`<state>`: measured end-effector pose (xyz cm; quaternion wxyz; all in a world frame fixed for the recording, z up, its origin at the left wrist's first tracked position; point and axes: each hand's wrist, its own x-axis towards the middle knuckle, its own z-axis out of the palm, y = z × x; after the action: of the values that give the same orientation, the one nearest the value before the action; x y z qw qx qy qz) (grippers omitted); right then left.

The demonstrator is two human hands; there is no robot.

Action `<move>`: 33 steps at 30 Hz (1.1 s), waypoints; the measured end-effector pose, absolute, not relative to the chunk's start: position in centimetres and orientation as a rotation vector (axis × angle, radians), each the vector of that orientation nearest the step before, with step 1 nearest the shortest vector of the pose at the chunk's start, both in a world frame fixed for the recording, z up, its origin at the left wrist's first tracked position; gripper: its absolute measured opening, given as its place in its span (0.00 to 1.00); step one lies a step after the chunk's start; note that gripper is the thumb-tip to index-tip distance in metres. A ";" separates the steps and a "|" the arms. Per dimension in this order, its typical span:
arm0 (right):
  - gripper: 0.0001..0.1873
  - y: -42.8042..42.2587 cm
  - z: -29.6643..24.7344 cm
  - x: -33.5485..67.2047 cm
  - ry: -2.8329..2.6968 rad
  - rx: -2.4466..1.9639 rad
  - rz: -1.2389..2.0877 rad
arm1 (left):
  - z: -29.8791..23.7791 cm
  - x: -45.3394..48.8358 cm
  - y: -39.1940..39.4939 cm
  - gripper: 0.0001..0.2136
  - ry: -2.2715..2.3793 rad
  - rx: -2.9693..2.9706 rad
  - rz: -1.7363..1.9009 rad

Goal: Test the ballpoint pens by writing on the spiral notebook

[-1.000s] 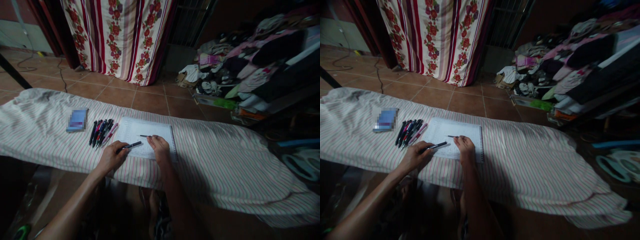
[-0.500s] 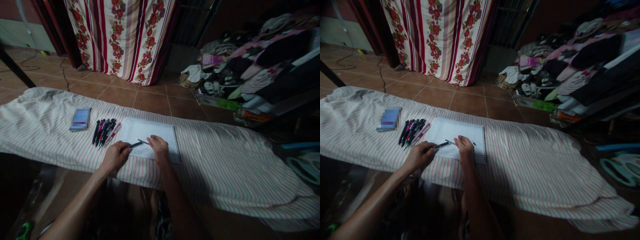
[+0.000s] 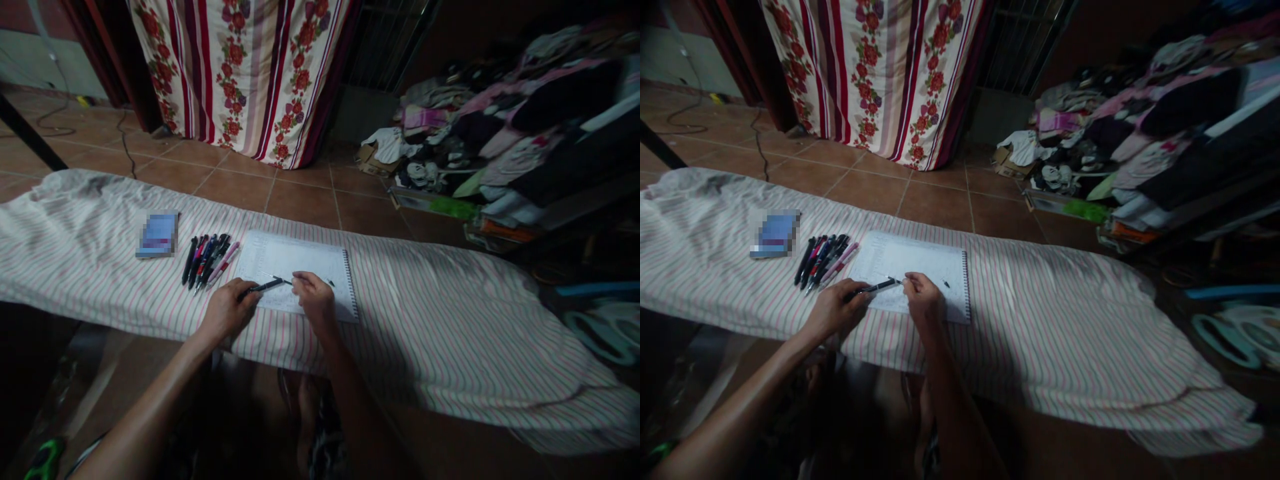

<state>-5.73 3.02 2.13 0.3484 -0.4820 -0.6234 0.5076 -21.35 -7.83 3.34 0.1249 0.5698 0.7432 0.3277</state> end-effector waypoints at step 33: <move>0.13 1.7 3.3 -5.9 -1.233 -1.153 1.688 | 3.6 -19.4 -7.9 0.11 2.044 1.780 1.049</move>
<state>-5.92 1.72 3.29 0.3681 -0.4492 -0.4803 0.6573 -19.44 -7.94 3.61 0.1177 0.6083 0.6984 0.3583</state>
